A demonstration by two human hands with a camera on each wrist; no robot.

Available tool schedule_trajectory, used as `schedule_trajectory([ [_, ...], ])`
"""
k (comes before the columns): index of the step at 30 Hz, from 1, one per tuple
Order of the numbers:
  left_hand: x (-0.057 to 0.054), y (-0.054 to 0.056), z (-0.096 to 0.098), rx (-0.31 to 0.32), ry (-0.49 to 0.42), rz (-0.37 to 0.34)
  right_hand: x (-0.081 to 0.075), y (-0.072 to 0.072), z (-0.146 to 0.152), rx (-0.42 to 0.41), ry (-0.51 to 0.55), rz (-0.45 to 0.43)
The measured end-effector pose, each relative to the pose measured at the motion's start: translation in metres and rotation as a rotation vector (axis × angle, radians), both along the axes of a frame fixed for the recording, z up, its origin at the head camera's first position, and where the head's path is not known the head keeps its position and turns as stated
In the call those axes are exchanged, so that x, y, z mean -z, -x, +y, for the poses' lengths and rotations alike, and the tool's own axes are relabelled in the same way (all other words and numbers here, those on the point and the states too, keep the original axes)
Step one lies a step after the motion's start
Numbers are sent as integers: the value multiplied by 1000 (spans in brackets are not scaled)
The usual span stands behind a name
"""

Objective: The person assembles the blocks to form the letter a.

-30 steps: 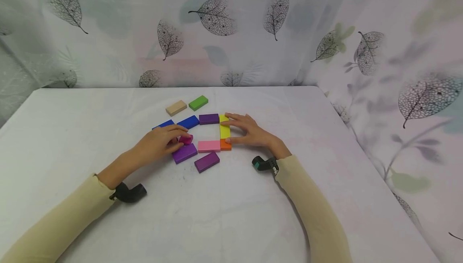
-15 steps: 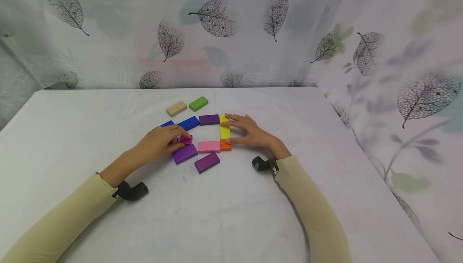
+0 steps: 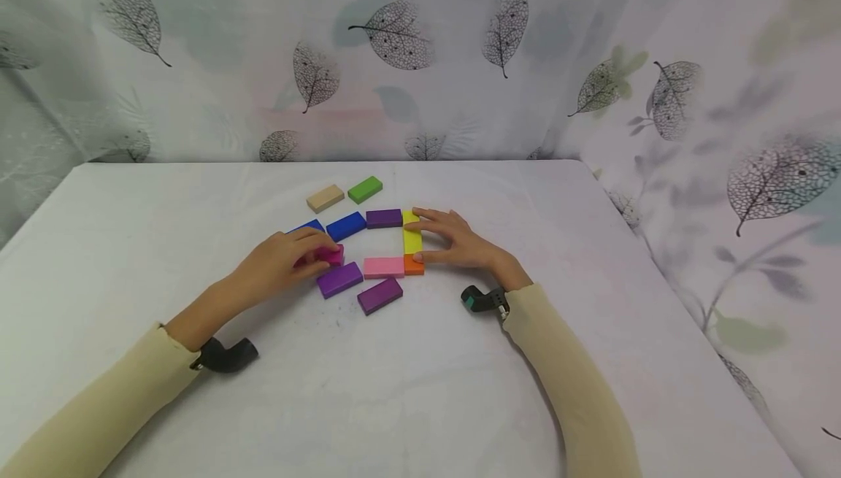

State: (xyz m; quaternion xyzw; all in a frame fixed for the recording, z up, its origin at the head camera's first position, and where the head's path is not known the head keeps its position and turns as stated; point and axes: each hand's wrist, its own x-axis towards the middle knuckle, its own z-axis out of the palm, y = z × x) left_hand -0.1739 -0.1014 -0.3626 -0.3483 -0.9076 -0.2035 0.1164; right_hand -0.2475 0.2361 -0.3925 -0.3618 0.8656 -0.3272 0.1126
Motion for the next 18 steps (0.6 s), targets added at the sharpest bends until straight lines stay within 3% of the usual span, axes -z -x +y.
schedule_trajectory([
  [9, 1, -4, -15, -37, -29, 4, -1, -1, 1, 10, 1, -13],
  [18, -3, 3, -35, -115, -45, -20, 0, -1, 0, 5, 4, -9],
])
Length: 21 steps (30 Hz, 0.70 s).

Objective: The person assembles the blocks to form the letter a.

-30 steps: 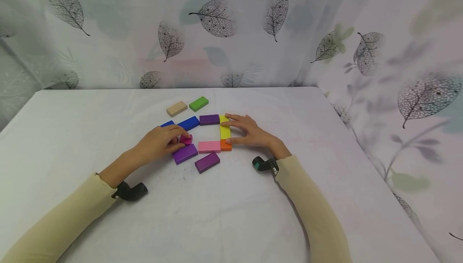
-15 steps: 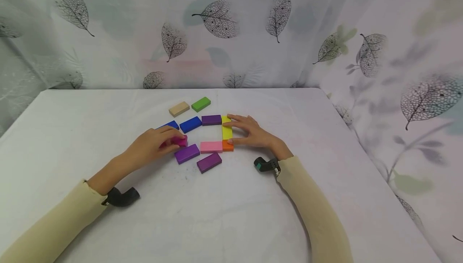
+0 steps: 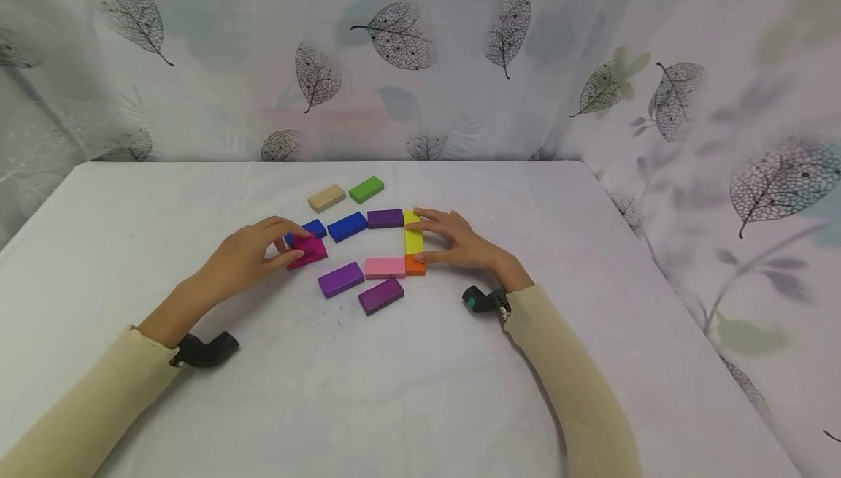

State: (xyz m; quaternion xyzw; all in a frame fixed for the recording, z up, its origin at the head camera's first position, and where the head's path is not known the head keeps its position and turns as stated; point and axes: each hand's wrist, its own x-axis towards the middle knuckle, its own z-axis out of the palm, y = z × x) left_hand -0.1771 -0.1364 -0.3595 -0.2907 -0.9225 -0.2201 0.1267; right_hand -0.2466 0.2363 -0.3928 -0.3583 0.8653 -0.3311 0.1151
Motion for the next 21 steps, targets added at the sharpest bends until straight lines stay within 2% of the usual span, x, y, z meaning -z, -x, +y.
schedule_trajectory([
  [8, -2, 9, -23, -122, 7, -119, -2, 1, 0, -3, -7, 7],
  [14, -3, 12, -34, -169, 18, -179, -1, 0, 1, 1, -8, 11],
  [21, -3, 15, -41, -210, 11, -291, -2, -1, 0, -6, -6, 2],
])
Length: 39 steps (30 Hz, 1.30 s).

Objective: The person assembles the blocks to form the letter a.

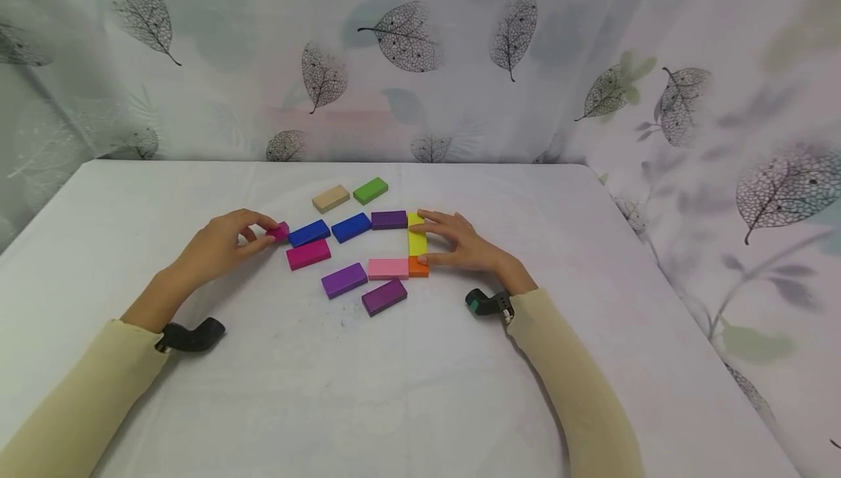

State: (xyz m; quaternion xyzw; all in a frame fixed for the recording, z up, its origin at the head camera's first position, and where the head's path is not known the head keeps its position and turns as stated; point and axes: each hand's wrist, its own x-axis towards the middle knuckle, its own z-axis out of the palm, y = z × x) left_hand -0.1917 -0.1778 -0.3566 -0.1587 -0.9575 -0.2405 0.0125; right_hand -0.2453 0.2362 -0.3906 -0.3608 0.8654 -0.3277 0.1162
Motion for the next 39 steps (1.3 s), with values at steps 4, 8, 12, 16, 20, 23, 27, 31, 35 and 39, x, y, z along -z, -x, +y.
schedule_trajectory([
  [4, 1, 1, -2, -6, 6, 7, 2, 1, 0, -1, 2, 11],
  [8, 3, 1, -3, -23, 15, 24, 4, 2, 0, -4, 6, 15],
  [12, 6, 2, -3, -24, 7, 26, 5, 2, 0, -4, 10, 13],
  [16, 7, 3, -3, -17, -5, 55, 4, 1, 0, 2, 10, 4],
  [20, 6, 1, 1, 1, -25, 70, 3, 1, -1, 8, 4, -4],
  [23, 4, 1, 5, 34, -28, 71, 2, 1, 0, 8, -1, -4],
  [27, 4, 1, 12, 93, -36, 75, 1, 2, 0, 9, -5, -3],
  [31, 4, -1, 19, 169, -63, 70, 1, 2, 0, 16, -5, -9],
  [35, 5, -4, 26, 227, -52, 72, 3, 3, 1, 18, -12, -11],
  [39, 6, -6, 29, 236, -20, 78, 3, 3, 1, 18, -13, -12],
])
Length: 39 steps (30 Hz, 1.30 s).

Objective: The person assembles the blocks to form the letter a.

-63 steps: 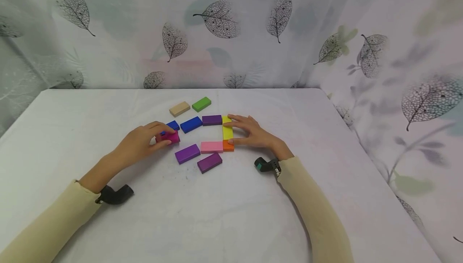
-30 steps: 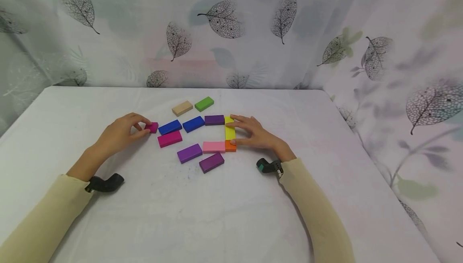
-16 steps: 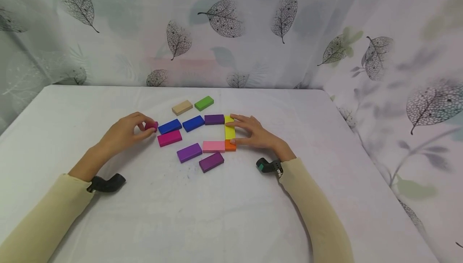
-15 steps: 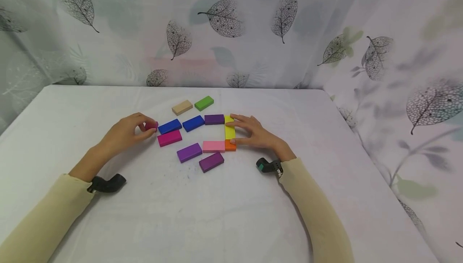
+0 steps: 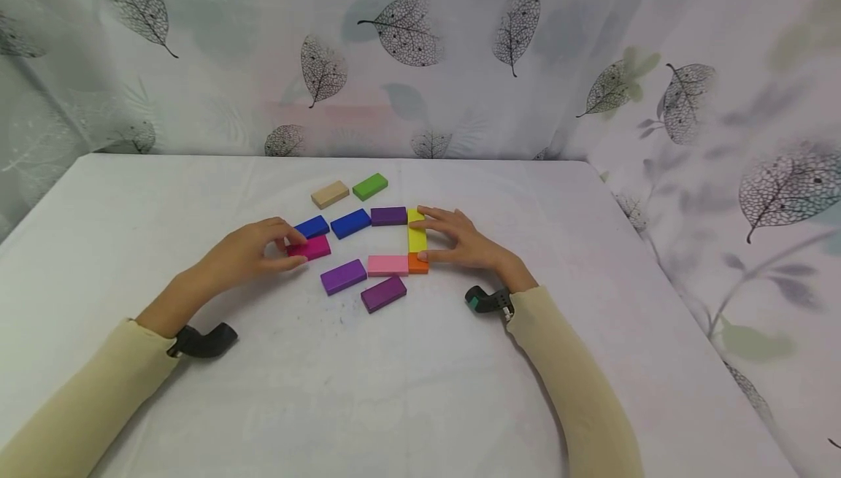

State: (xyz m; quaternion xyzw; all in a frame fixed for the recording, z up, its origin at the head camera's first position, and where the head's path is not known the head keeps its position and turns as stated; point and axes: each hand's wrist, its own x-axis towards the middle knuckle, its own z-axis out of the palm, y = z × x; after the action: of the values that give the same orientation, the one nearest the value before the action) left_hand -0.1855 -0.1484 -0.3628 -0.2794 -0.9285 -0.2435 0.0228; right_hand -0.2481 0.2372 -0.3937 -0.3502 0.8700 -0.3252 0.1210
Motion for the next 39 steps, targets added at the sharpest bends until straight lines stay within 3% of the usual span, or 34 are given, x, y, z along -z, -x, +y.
schedule_trajectory([
  [11, -3, -3, 5, 26, 79, 35, 1, 0, 0, -15, 13, 14],
  [25, -3, -13, 13, 8, 28, -98, -1, -2, -1, -12, 25, 5],
  [35, -4, -25, 12, -75, 53, -102, -1, -2, -2, -14, 12, 9],
  [39, -4, -31, 12, -75, 63, -98, -1, -2, -2, -10, 15, 7],
])
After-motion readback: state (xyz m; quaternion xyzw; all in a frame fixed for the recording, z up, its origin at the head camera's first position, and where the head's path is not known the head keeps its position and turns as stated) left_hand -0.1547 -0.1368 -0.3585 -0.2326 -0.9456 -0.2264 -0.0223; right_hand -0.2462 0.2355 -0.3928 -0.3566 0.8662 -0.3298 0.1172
